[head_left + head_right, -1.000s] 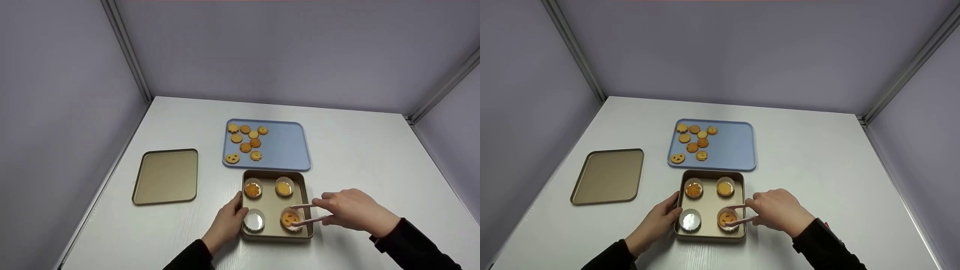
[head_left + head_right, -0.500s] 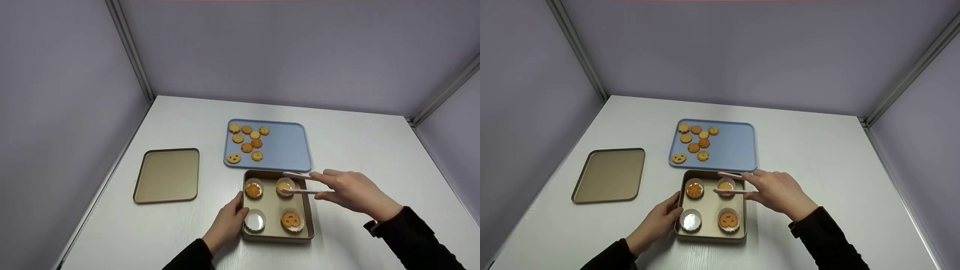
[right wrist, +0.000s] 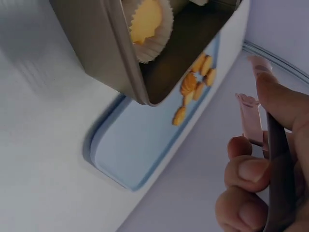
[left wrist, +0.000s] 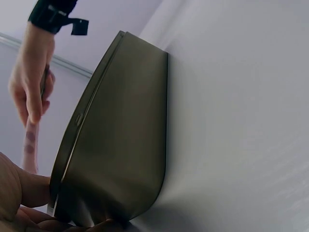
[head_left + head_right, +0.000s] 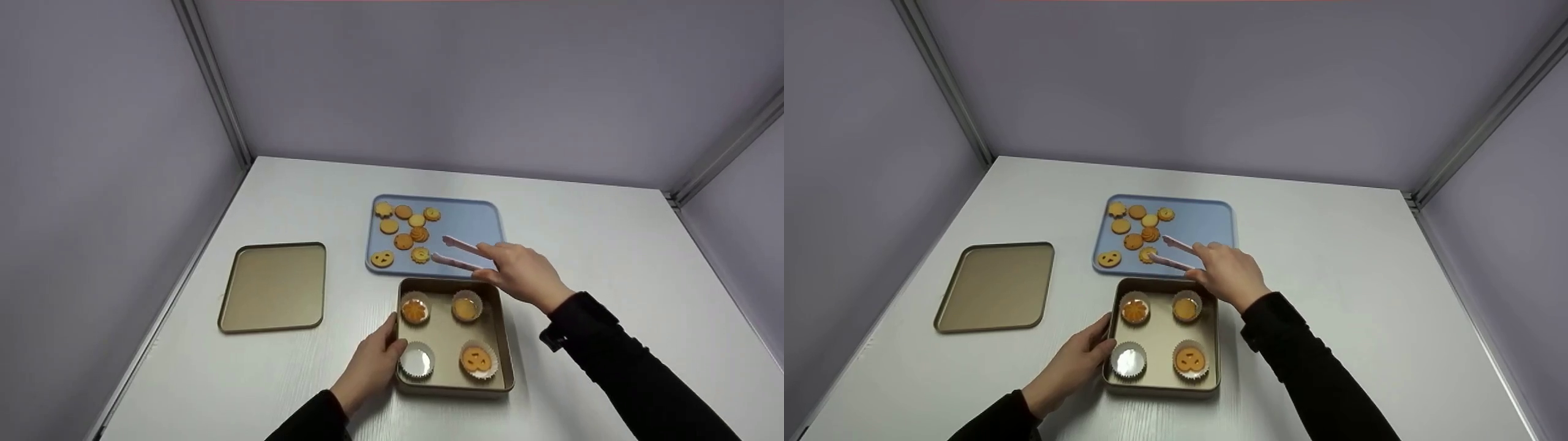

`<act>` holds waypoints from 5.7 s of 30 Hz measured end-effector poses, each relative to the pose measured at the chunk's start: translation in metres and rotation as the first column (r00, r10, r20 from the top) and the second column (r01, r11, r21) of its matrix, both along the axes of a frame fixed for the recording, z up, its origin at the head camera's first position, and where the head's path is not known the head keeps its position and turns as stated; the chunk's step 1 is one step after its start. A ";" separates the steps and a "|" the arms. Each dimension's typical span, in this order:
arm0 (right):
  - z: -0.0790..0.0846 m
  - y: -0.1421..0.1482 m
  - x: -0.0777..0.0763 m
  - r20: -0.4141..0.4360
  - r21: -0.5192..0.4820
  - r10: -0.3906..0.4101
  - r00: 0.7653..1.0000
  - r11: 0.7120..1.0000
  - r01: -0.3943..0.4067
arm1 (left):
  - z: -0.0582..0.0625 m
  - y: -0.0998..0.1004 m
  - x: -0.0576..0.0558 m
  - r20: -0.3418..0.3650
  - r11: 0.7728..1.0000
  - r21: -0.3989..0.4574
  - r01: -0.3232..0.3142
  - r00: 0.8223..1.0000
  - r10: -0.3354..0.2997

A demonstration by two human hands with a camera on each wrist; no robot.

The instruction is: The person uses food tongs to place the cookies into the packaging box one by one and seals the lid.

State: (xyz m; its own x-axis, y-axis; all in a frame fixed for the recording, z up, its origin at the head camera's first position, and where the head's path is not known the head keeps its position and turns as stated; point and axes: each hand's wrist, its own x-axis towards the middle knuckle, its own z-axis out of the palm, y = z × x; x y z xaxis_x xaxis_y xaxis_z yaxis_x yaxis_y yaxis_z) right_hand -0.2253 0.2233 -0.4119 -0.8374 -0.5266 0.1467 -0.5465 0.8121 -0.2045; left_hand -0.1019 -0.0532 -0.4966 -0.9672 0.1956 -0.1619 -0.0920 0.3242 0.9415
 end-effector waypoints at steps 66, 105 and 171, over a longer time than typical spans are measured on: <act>-0.012 0.000 -0.008 -0.236 0.130 0.165 0.958 0.982 -0.137 | 0.001 0.000 0.000 0.032 1.000 0.006 -0.001 0.999 0.001; -0.009 -0.013 0.085 -0.113 0.174 0.488 0.866 0.867 -0.466 | -0.001 -0.001 -0.001 0.005 1.000 0.000 0.012 1.000 -0.012; 0.007 0.004 0.079 0.014 0.122 0.412 0.911 0.904 -0.410 | -0.002 -0.002 -0.001 -0.001 1.000 0.006 0.003 1.000 -0.003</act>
State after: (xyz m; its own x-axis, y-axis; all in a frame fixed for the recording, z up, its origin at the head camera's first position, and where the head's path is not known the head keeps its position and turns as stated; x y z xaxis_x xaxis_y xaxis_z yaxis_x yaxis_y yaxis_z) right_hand -0.1459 0.2272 -0.4053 -0.5416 -0.8378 0.0694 -0.8387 0.5330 -0.1118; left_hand -0.1031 -0.0548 -0.4984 -0.9667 0.1995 -0.1600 -0.0904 0.3186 0.9436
